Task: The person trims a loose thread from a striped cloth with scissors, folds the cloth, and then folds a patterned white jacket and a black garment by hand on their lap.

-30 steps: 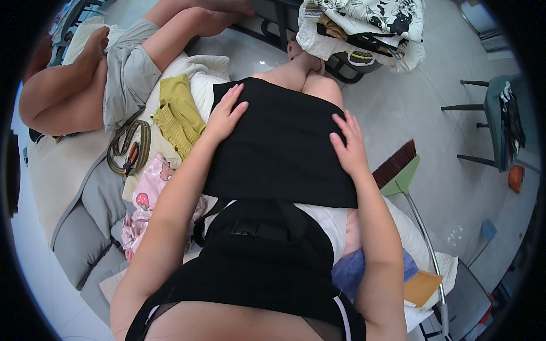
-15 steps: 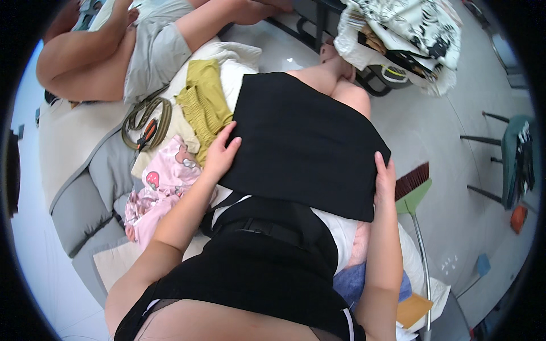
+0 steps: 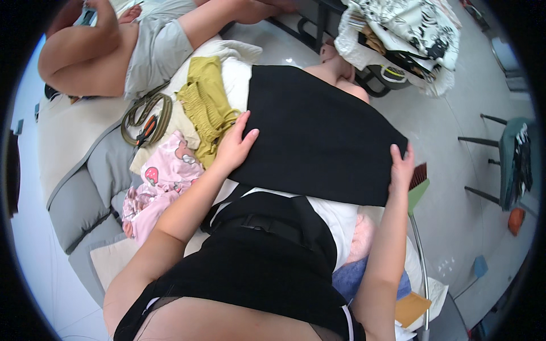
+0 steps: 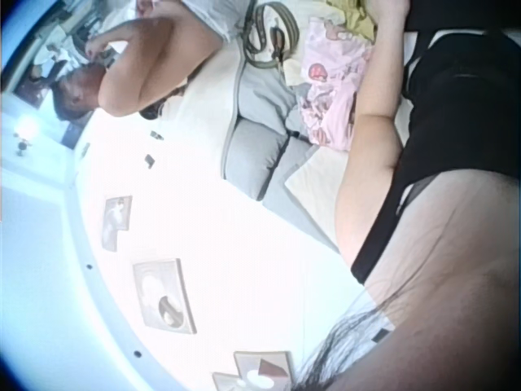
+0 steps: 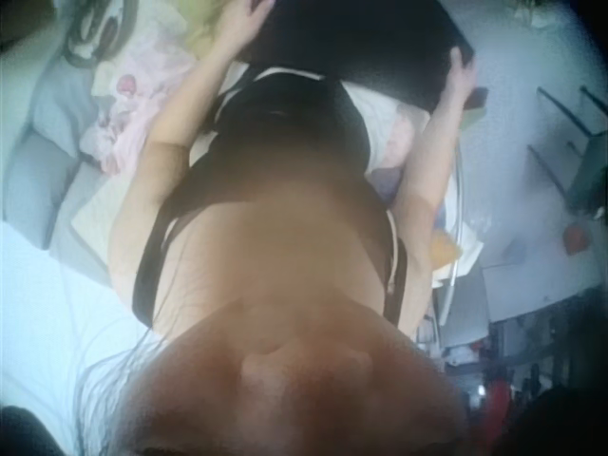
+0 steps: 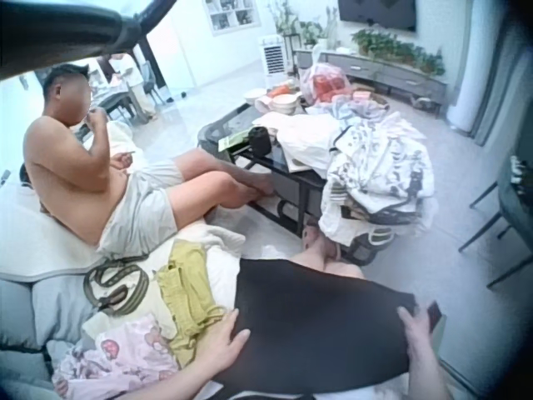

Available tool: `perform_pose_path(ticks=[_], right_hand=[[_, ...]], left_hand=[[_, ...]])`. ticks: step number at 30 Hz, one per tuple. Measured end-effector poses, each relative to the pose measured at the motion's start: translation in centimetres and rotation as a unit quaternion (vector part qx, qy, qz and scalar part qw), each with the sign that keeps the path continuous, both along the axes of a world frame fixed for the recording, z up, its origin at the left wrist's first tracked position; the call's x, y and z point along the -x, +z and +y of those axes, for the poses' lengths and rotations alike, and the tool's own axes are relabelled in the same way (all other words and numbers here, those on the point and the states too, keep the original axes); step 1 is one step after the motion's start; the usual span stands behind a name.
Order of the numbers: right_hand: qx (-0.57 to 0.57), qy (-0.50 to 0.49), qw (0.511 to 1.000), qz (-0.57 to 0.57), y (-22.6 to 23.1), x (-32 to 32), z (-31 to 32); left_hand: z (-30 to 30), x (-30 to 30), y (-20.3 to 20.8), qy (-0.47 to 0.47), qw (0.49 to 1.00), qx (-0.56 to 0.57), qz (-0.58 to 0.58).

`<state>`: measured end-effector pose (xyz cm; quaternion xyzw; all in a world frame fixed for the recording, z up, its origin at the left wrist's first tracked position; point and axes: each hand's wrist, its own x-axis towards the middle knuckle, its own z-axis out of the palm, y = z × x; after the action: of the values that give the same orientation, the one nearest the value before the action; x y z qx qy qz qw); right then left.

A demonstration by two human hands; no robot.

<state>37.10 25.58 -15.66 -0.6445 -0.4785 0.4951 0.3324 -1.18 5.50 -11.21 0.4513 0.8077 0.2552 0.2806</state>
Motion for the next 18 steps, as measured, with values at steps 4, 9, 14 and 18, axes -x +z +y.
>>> perform_pose_path(ticks=[4,9,14,18], right_hand=[[0.142,0.013,0.986,0.083,-0.7,0.5,-1.9],[0.208,0.033,0.967,0.145,-0.5,-0.4,-1.5],[0.255,0.033,0.947,0.191,-0.7,-0.3,-2.0],[0.282,0.048,0.940,0.185,0.6,-0.1,-2.2]], left_hand=[[-0.1,0.4,-0.1,-0.029,0.996,-0.004,0.079],[3.6,-3.6,4.5,-0.178,0.962,-0.068,0.195],[7.9,-12.2,3.8,-0.371,0.910,-0.148,0.114],[7.4,-14.2,1.2,-0.449,0.878,-0.121,0.112]])
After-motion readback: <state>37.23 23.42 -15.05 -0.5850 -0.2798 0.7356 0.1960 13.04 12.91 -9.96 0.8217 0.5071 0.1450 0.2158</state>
